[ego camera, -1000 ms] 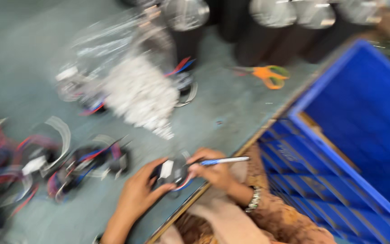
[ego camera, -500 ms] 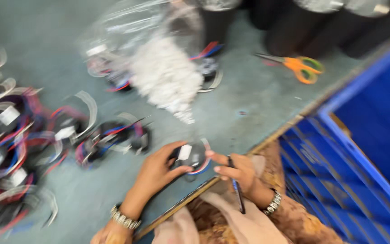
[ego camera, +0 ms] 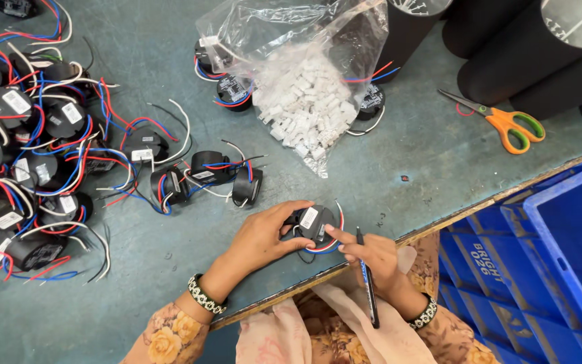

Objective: The person picks up small black cylindrical electronic components with wires from a pile on a workbench. Using a black marker, they write on the white label attached to each component and then place it into a growing stack of labeled units.

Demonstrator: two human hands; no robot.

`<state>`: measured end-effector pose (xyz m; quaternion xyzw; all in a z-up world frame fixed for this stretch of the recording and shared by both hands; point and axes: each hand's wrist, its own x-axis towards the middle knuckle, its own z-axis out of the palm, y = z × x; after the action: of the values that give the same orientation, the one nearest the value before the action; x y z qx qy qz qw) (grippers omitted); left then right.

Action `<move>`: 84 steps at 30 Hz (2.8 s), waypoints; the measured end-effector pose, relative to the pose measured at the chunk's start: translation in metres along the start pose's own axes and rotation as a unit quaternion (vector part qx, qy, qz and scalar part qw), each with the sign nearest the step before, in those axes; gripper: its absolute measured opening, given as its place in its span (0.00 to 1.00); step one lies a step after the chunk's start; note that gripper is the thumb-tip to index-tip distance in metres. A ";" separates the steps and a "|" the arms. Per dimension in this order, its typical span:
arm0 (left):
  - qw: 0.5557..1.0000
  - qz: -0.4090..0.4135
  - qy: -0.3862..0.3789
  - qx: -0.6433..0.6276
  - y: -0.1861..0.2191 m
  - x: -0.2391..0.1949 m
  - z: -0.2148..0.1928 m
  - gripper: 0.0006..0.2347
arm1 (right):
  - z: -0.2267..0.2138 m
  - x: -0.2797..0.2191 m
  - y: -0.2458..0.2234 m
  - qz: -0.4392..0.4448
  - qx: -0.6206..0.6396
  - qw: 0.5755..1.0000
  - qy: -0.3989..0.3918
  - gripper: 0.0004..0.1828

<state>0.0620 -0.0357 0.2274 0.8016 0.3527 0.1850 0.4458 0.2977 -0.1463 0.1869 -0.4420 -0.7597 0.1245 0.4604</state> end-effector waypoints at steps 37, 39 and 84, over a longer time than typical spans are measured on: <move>0.999 -0.035 -0.002 0.027 -0.119 -0.002 0.044 0.37 | 0.008 0.002 -0.001 0.066 0.018 0.997 0.040 0.05; 1.000 -0.020 0.003 0.023 -0.121 -0.004 0.044 0.36 | 0.007 0.002 -0.002 0.042 0.006 0.999 0.019 0.05; 0.997 0.070 0.001 0.014 -0.011 -0.007 0.007 0.29 | 0.014 0.048 -0.012 0.184 0.141 0.972 -0.023 0.11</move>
<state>0.0571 -0.0403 0.2142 0.8307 0.2983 0.2113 0.4199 0.2709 -0.1124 0.2153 -0.5015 -0.6504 0.3231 0.4702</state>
